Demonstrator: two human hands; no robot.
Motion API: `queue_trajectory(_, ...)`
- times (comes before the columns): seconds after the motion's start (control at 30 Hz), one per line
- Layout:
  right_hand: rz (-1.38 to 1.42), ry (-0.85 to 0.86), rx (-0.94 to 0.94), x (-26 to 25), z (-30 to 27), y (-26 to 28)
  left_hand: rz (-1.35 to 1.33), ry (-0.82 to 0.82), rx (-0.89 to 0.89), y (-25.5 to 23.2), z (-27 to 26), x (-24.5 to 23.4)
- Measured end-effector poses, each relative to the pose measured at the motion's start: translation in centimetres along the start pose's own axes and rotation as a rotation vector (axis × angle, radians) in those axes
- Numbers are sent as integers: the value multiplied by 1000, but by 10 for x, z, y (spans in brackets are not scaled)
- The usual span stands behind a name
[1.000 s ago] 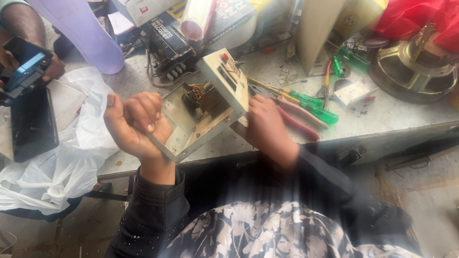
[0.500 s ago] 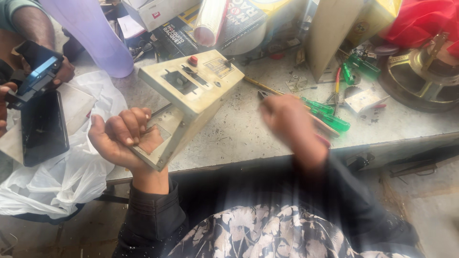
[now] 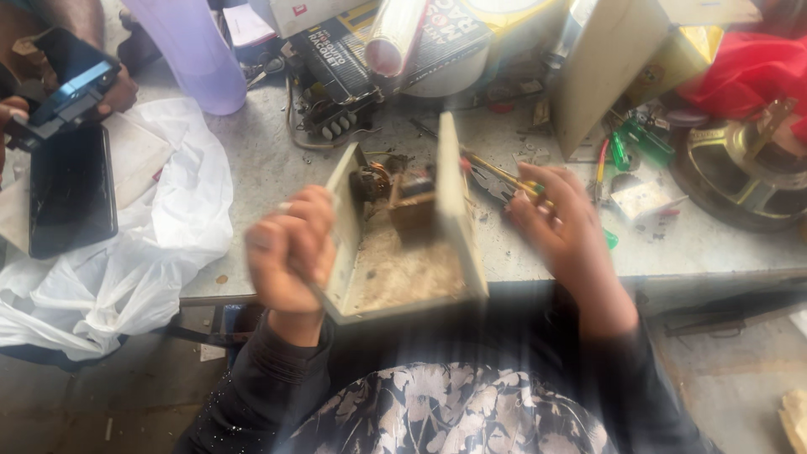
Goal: The person holds a beige electrical box, opens it to reveal internal components, and uses a screwdriver and pliers to manipulate wires and parts inside. They repeatedly open and close the box while working on the internal wiring.
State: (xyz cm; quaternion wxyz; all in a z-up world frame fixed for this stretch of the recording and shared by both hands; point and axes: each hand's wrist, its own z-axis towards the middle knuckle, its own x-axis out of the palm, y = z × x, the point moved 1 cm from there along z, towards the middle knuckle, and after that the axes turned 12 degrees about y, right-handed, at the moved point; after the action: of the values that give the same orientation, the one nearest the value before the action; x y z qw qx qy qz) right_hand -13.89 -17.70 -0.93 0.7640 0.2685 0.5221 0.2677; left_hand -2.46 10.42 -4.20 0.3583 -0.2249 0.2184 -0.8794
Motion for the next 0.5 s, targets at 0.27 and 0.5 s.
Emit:
queue_trajectory(0.27,-332,1,67,-39,-33,-32,263,474,82,-11,9,21)
queue_trajectory(0.5,-434,4,-35,-40,-49,-47,537,638,79,-18,7,8)
